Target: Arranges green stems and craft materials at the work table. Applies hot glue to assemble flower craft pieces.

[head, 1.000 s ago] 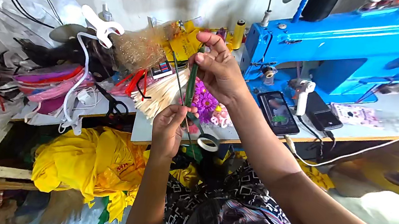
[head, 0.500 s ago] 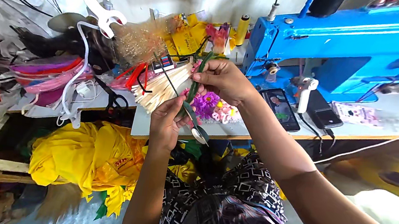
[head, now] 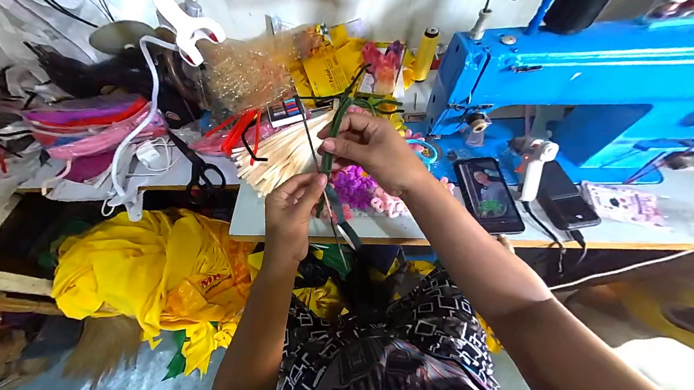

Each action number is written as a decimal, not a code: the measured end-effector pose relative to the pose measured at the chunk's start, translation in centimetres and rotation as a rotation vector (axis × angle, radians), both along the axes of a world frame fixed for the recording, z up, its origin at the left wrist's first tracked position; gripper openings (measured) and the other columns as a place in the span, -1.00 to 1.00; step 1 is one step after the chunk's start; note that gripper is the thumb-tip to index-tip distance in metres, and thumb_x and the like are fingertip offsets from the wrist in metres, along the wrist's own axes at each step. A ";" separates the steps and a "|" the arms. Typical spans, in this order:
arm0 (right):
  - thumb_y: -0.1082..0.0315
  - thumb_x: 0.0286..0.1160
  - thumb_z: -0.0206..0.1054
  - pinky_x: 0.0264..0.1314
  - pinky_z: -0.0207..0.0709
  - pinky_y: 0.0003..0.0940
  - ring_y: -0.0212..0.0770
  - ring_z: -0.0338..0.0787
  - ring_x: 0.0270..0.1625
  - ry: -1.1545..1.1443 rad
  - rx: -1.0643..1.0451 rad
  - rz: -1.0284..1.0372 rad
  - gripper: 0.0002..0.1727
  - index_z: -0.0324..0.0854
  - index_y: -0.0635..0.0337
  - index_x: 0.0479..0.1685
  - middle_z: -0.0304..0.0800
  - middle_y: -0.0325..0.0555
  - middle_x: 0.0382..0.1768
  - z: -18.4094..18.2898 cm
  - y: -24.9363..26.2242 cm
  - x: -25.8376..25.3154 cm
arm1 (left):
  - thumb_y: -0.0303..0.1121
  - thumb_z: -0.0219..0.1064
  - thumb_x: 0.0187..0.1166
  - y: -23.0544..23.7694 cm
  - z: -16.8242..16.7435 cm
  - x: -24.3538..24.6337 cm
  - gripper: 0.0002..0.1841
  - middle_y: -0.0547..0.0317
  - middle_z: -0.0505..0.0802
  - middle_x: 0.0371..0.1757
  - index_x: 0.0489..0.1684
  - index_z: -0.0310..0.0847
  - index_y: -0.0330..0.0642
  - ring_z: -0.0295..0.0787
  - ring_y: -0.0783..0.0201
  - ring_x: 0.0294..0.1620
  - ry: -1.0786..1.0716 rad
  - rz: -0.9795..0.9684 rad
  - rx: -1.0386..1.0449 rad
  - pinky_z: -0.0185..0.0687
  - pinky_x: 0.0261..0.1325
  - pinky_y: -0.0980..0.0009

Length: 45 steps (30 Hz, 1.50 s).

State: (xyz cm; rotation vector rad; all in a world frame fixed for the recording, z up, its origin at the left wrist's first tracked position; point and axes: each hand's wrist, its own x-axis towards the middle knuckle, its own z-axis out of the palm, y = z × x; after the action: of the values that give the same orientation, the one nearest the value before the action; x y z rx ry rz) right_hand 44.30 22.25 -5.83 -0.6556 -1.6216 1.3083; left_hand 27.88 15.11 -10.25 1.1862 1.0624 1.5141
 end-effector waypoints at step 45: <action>0.43 0.56 0.41 -0.69 0.31 -0.68 -0.59 0.47 -0.70 0.102 -0.188 -0.125 -0.92 0.69 0.26 -0.24 0.75 -0.29 -0.53 -2.9 -1.3 -2.9 | -0.43 0.39 0.63 -0.3 -2.6 -1.2 -0.68 -0.17 0.89 -0.03 0.23 0.74 -0.45 0.90 0.20 -0.04 0.756 0.381 0.479 0.78 0.15 0.33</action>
State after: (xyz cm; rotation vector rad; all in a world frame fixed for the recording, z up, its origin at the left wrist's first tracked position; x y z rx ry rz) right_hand 41.42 20.93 -8.69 -0.7783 -1.3645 1.3897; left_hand 26.68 14.76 -12.86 2.0870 1.5257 1.7047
